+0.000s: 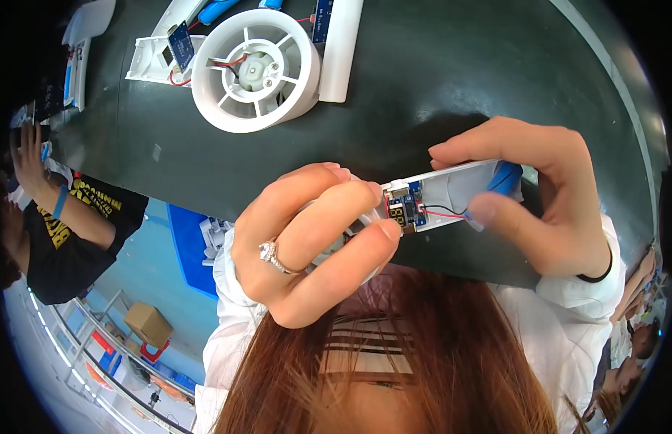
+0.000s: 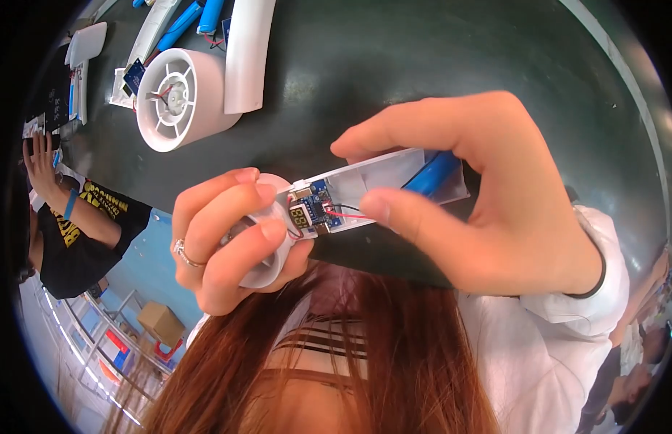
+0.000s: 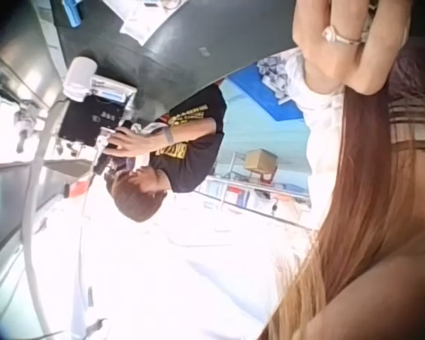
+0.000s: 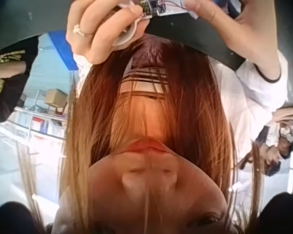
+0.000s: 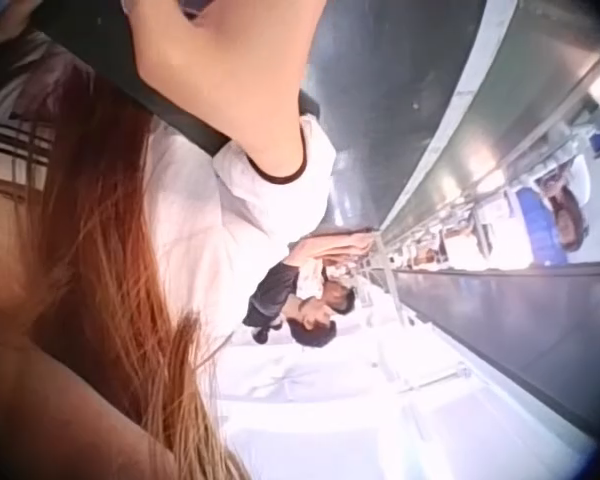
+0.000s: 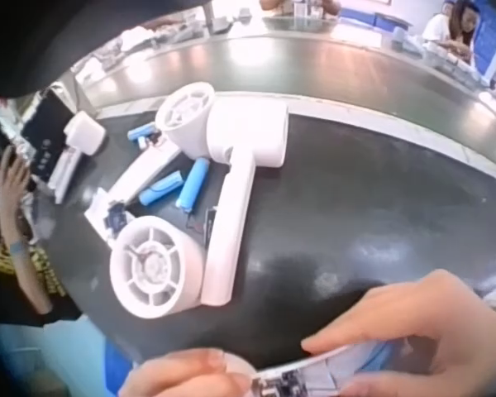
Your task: The person assembles a handheld fan by hand, inserting the motor, PCB, lithium battery, and fan blades into the plastic fan housing.
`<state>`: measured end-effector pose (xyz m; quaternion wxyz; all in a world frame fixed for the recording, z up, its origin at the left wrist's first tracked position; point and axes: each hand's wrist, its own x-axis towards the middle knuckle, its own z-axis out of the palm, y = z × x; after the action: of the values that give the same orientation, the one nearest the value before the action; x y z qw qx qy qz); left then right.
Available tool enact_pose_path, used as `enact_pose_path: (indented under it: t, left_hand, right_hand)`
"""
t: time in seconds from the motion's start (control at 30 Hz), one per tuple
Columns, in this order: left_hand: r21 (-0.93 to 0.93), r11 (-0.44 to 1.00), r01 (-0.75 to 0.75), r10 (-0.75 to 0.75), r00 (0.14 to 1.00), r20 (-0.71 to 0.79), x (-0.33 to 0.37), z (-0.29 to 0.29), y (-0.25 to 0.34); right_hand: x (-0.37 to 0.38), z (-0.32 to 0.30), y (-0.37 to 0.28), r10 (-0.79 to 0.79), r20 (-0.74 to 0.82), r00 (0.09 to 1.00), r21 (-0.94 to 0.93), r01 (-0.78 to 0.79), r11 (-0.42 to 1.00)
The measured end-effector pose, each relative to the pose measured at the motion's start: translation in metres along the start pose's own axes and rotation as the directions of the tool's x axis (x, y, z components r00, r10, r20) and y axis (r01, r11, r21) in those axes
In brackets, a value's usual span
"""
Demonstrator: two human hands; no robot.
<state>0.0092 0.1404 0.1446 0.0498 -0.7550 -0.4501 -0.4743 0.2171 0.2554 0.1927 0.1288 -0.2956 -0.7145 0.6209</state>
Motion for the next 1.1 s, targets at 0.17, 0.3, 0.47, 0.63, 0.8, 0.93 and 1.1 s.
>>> enact_pose_path:
  t: [0.17, 0.3, 0.47, 0.63, 0.8, 0.93, 1.1]
  left_hand:
    - [-0.015, 1.0, 0.007, -0.008, 1.0, -0.009, 0.002, 0.002, 0.001]
    - [-0.014, 0.999, 0.032, -0.031, 0.999, 0.011, -0.001, 0.0, 0.002]
    - [-0.006, 1.0, -0.006, 0.005, 1.0, -0.023, 0.0, 0.003, 0.001]
    - [0.006, 1.0, -0.017, 0.017, 0.999, -0.036, -0.005, 0.002, 0.002]
    - [0.001, 0.999, -0.036, 0.036, 0.999, -0.041, -0.005, 0.004, -0.001]
    - [-0.007, 1.0, -0.026, 0.026, 0.999, -0.041, 0.001, 0.005, -0.001]
    - [0.044, 0.992, -0.119, 0.117, 0.992, 0.038, 0.022, 0.003, 0.0]
  right_hand:
    - [-0.001, 0.003, 0.004, -0.188, 0.014, 0.982, -0.174, 0.187, 0.967]
    - [0.003, 0.016, 0.003, -0.203, -0.036, 0.979, -0.293, 0.183, 0.938]
    - [0.002, 0.024, -0.002, -0.237, -0.067, 0.969, -0.401, 0.192, 0.896]
    - [0.001, 0.03, -0.002, -0.221, -0.075, 0.972, -0.429, 0.169, 0.887]
    - [0.002, 0.031, -0.003, -0.183, -0.078, 0.98, -0.432, 0.132, 0.892]
    - [0.007, 0.03, -0.006, -0.164, -0.071, 0.984, -0.464, 0.113, 0.879]
    - [0.007, 0.024, -0.011, -0.177, -0.102, 0.979, -0.497, 0.104, 0.861]
